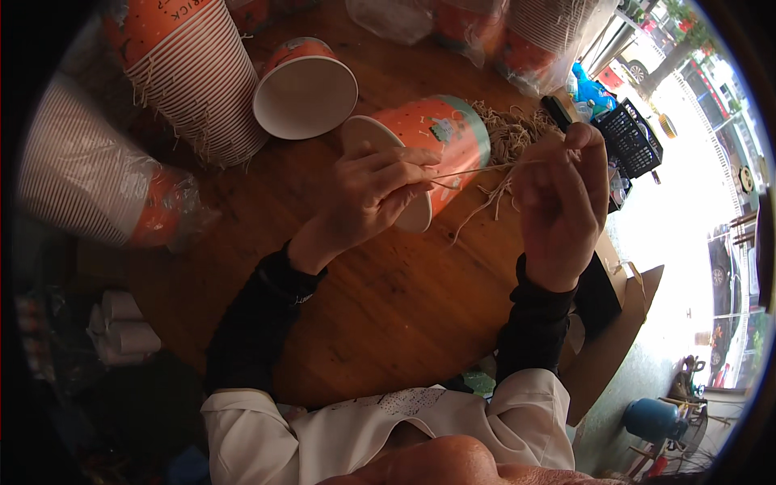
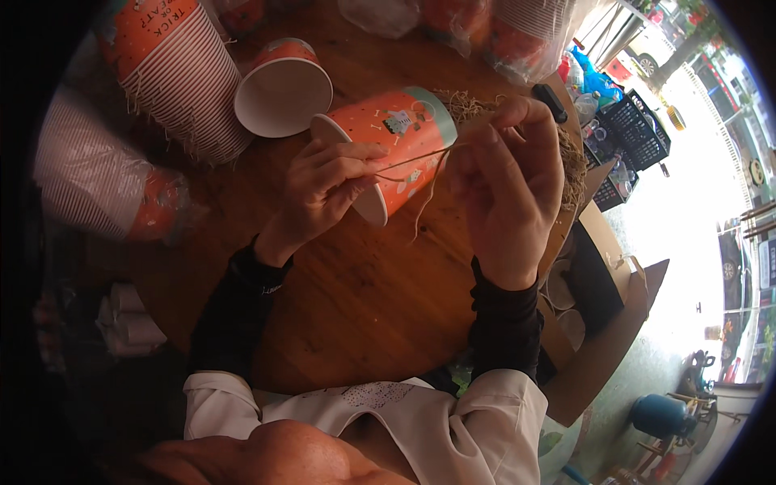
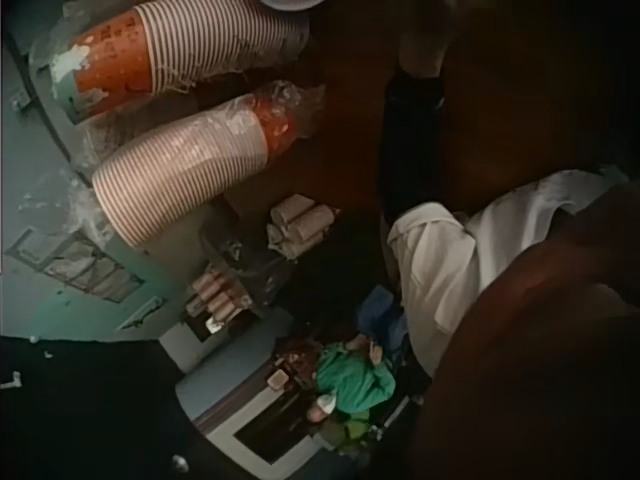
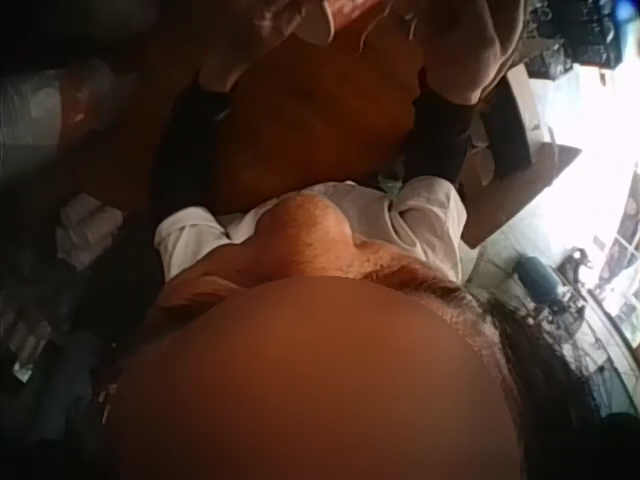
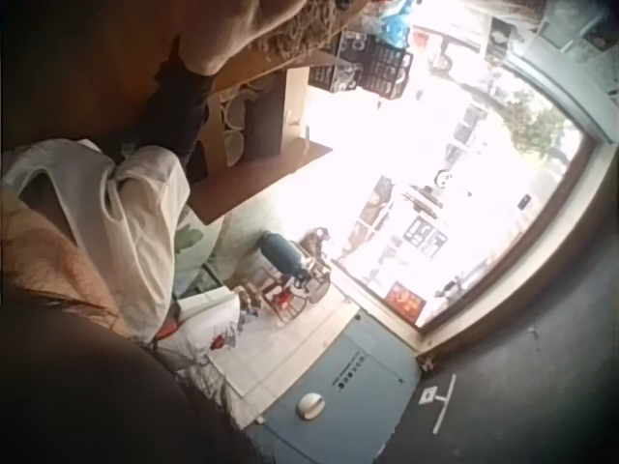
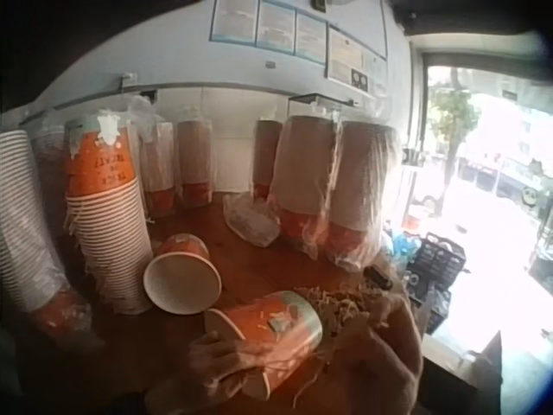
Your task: Attaching twine handles to paper buckets by threading them through pre-punched holes and tying knots.
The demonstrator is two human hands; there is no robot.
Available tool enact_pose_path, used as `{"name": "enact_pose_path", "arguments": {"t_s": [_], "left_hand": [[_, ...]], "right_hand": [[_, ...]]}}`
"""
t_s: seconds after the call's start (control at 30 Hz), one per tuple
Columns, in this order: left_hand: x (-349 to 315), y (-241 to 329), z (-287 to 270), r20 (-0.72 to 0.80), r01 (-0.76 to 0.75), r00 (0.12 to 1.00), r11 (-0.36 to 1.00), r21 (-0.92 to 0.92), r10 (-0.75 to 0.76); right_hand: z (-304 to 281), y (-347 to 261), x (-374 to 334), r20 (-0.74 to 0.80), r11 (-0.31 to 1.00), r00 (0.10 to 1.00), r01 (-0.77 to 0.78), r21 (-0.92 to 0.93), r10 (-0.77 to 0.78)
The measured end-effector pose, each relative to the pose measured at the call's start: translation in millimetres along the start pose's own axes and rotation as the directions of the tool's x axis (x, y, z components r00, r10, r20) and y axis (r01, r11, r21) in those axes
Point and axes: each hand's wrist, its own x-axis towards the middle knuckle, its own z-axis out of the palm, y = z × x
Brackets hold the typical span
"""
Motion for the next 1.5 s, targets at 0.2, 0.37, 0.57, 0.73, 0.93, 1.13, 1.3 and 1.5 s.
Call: {"name": "enact_pose_path", "arguments": {"t_s": [0.2, 0.37, 0.57, 0.73, 0.93, 1.13, 1.3, 1.5], "left_hand": [[27, 22, -36, -0.073, -0.024, 0.997, 0.992, 0.122, 0.033], [34, 41, -49, 0.19, 0.149, 0.971, 0.989, 0.0, -0.147], [20, 54, -28, 0.294, 0.587, 0.805, 0.765, -0.266, -0.515], [15, 60, -35, 0.427, 0.707, 0.706, 0.583, -0.399, -0.564], [18, 72, -52, 0.366, 0.684, 0.727, 0.562, -0.465, -0.582], [4, 43, -91, 0.192, 0.65, 0.755, 0.672, -0.356, -0.627], [-14, 35, -114, 0.354, 0.778, 0.601, 0.625, -0.056, -0.717], [-28, 38, -95, 0.199, 0.75, 0.656, 0.66, -0.055, -0.728]], "right_hand": [[6, -11, 31, 0.1, 0.971, 0.992, -0.099, 0.217, 0.079], [14, -4, 46, 0.189, 0.928, 0.973, -0.192, 0.32, 0.136], [40, 27, 34, 0.13, 0.908, 0.953, -0.301, 0.291, 0.274], [55, 30, 30, 0.253, 0.897, 0.943, -0.294, 0.33, 0.215], [91, 11, 33, 0.356, 0.966, 0.922, -0.217, 0.14, 0.155], [84, 12, 38, 0.393, 0.978, 0.896, -0.176, -0.111, 0.206], [74, 36, 31, 0.366, 0.946, 0.884, -0.207, -0.248, 0.289], [71, 49, 28, 0.308, 0.934, 0.884, -0.305, -0.189, 0.351]]}}
